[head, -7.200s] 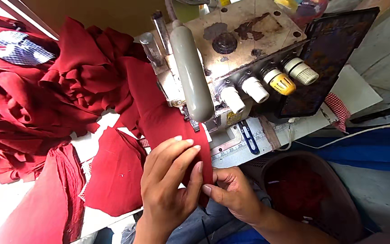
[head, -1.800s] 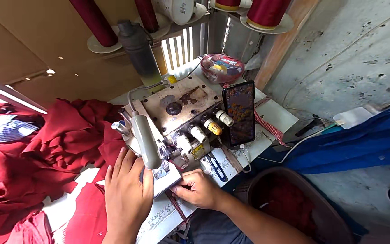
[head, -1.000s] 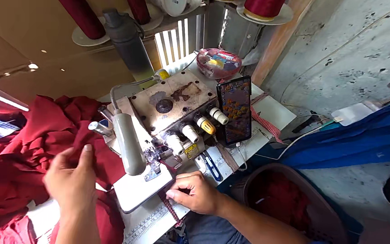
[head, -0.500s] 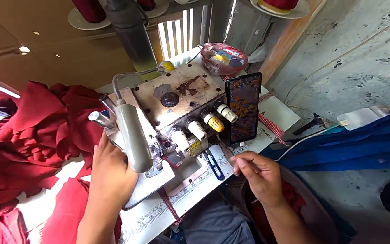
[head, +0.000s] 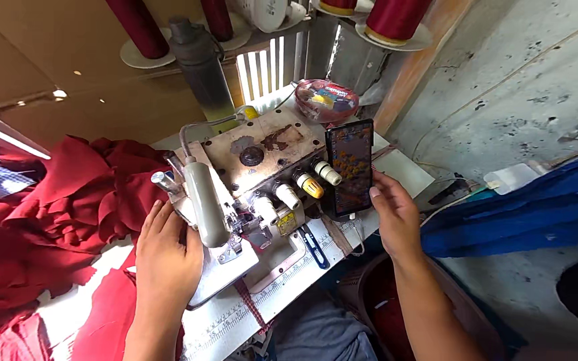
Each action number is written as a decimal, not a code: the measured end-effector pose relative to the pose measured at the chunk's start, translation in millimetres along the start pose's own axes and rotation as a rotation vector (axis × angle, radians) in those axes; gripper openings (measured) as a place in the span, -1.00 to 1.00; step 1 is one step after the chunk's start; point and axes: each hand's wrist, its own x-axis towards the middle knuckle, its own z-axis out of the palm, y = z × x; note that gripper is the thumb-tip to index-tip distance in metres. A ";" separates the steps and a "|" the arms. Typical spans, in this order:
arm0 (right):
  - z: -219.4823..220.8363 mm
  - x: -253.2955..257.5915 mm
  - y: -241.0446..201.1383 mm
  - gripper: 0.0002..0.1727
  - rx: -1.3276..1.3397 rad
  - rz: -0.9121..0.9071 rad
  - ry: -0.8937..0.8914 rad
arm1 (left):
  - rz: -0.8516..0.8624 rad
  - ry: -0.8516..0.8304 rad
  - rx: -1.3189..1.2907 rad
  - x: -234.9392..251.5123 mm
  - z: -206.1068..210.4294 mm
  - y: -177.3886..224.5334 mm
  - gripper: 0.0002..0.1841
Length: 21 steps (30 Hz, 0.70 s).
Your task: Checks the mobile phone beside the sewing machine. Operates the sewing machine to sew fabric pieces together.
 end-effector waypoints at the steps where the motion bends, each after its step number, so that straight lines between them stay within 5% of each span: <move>1: 1.5 4.3 -2.4 -0.54 -0.017 -0.012 -0.001 | 0.003 0.007 0.000 0.0 0.0 -0.3 -0.49; 5: 3.0 19.5 -13.4 -0.49 -0.057 -0.012 -0.034 | 0.022 0.032 0.004 0.3 0.9 -0.8 -0.50; 11: 7.0 52.0 -21.9 -0.73 -0.118 -0.018 0.044 | 0.024 0.047 0.002 0.6 1.2 -1.8 -0.50; 21: 12.5 71.2 -28.0 -0.69 -0.160 0.006 0.117 | -0.001 0.068 0.014 -2.4 1.5 -1.3 -0.47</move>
